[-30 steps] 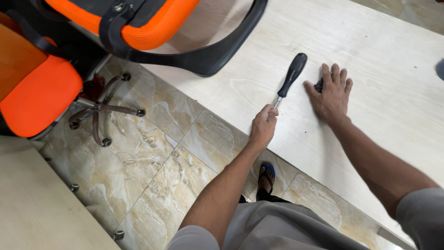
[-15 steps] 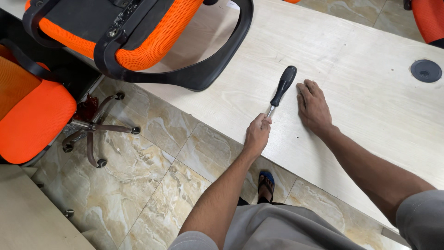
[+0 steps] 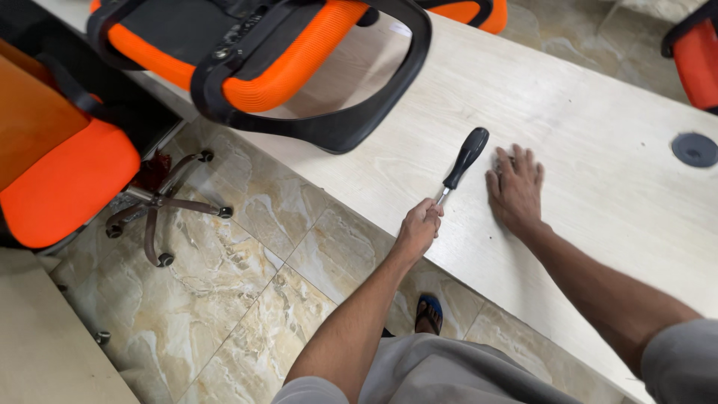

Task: The person assembles an office chair by attaching armrests to the seat base using a screwdriver. They position each armrest, insert screws, and tighten them while the chair remains upside down on a workbench.

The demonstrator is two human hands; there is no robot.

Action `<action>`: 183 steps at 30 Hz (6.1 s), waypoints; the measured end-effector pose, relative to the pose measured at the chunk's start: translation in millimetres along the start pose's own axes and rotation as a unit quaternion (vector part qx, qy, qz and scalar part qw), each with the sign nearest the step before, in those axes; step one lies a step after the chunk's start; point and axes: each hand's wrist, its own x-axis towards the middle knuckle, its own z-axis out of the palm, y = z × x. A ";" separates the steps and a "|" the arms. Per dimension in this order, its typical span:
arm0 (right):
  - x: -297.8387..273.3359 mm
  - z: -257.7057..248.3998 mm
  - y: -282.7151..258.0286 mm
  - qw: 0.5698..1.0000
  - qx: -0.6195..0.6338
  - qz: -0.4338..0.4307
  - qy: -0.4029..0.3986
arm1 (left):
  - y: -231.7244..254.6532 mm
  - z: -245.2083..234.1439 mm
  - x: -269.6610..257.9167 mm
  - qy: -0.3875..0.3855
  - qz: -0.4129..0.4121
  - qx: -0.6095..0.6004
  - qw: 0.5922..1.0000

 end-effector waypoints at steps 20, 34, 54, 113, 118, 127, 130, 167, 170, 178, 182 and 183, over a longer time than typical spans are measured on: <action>105.0 -65.4 -325.9 0.733 0.671 -0.104 -0.034 | 135.7 -193.3 -36.8 0.173 0.238 -0.028 0.955; 179.2 -68.5 -427.1 0.869 0.480 0.065 0.097 | 156.6 -412.3 -36.4 0.324 0.285 -0.027 0.902; 379.1 -30.5 -191.7 0.893 0.314 0.305 0.102 | 199.6 -510.5 112.0 0.407 0.043 -0.278 0.869; 477.4 38.5 -180.0 0.846 0.359 0.150 0.364 | 186.6 -507.2 99.9 0.522 0.060 -0.041 0.850; 490.4 19.7 -163.8 0.744 0.622 0.244 -0.021 | 186.2 -441.8 77.7 0.506 0.014 -0.165 0.846; 457.9 13.5 -190.3 0.671 0.710 0.212 -0.024 | 213.8 -425.3 92.8 0.549 -0.030 -0.250 0.797; 446.5 5.7 -200.0 0.664 0.709 0.236 0.032 | 213.4 -427.5 97.0 0.548 -0.033 -0.250 0.798; 385.0 -67.5 -276.4 0.712 0.614 0.067 0.335 | 291.8 -458.7 222.8 0.221 0.496 0.077 0.836; 416.2 -86.6 -296.5 0.712 0.636 0.028 0.297 | 303.3 -434.8 261.4 0.149 0.498 0.104 0.848; 509.7 -59.4 -328.4 0.676 0.710 -0.111 0.165 | 311.5 -394.5 377.5 0.126 0.538 0.156 0.819; 537.3 -45.0 -336.8 0.668 0.720 -0.148 0.119 | 293.6 -403.8 392.7 0.146 0.512 0.212 0.820; 541.0 -42.6 -336.9 0.668 0.720 -0.155 0.108 | 290.1 -405.3 392.6 0.148 0.497 0.229 0.824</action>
